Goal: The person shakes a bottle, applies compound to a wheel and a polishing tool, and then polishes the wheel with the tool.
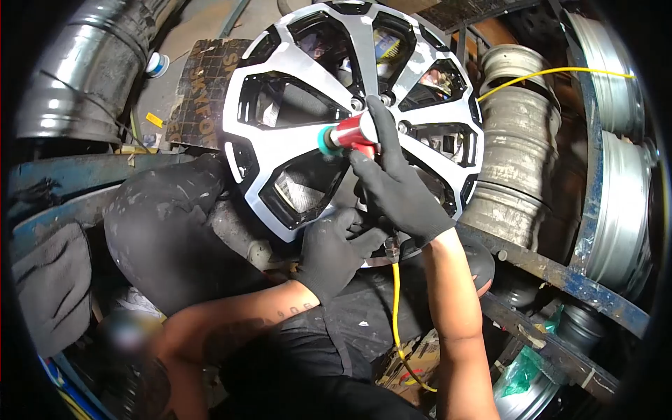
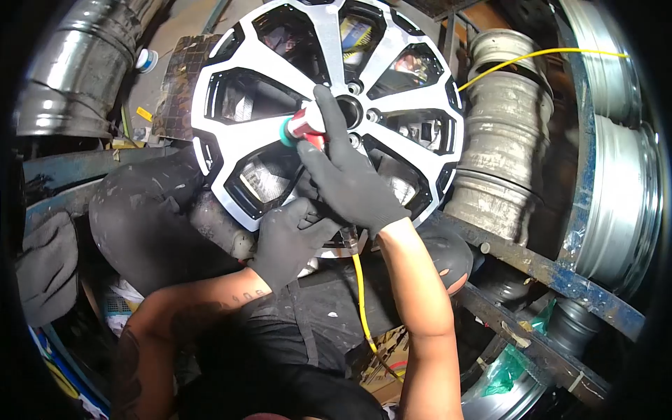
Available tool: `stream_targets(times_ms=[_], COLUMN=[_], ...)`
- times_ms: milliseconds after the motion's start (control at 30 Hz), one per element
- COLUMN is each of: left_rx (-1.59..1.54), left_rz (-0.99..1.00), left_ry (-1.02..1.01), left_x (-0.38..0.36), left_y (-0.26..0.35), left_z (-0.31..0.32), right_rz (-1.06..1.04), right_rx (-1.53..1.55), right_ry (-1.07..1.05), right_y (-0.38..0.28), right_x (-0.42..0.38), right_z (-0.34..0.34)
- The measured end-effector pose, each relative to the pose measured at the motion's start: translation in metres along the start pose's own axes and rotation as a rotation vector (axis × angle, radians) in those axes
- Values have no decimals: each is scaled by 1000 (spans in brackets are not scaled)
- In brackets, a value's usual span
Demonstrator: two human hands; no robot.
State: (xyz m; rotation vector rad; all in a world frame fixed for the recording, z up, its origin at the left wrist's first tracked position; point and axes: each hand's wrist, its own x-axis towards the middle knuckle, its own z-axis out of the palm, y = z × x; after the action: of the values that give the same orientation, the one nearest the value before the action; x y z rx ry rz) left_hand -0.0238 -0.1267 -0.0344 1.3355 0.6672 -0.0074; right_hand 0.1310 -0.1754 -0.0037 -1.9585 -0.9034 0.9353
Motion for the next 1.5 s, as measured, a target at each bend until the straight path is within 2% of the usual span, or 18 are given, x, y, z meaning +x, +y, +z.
stream_targets(times_ms=[33, 133, 233, 267, 367, 533, 633, 833, 933, 1033, 1167, 1267, 1333, 1433, 1500], left_rx=[-57, -248, -461, -438, -428, -629, -644, -616, -619, -623, -583, -590, -539, -545, -615], left_rz=[-28, -63, -180, -209, -303, -417, -441, -446, -377, -457, -444, -415, -374, -404, -256], left_ry=[-13, -28, -6, -22, -54, -44, -69, -62, -57, -86, -88, -144, -178, -218, -244], left_x=[-2, -5, -11, -10, -6, -2, 0, 0, 1, 0, 0, 2, 4, 4, 5], left_y=[2, -14, -9, -6, 5, 6, 11, 14, 5, 15, 13, 5, 5, 6, -12], left_z=[-2, 2, -1, -3, -8, -2, -3, -4, -3, -7, -6, -4, -4, -4, 4], right_rz=[91, -10, -123, -53, -38, -88, -111, -124, -103, -106, -95, -141, 103, 80, 152], right_rx=[85, 52, -51, 31, -27, -41, -73, -86, -96, -107, -59, -160, -45, 13, 36], right_ry=[-39, -26, -23, -42, -26, 15, 30, 23, 19, 13, -15, 26, -23, 31, -16], right_y=[-8, -6, -6, -12, -12, -12, -9, -8, -9, -9, -11, -7, -21, -17, -27], right_x=[-2, -4, -3, -4, -5, -5, -4, -3, -3, -3, -2, -1, -1, 2, 2], right_z=[-1, 3, 9, 9, 9, 11, 12, 12, 12, 12, 11, 11, 6, 12, 9])
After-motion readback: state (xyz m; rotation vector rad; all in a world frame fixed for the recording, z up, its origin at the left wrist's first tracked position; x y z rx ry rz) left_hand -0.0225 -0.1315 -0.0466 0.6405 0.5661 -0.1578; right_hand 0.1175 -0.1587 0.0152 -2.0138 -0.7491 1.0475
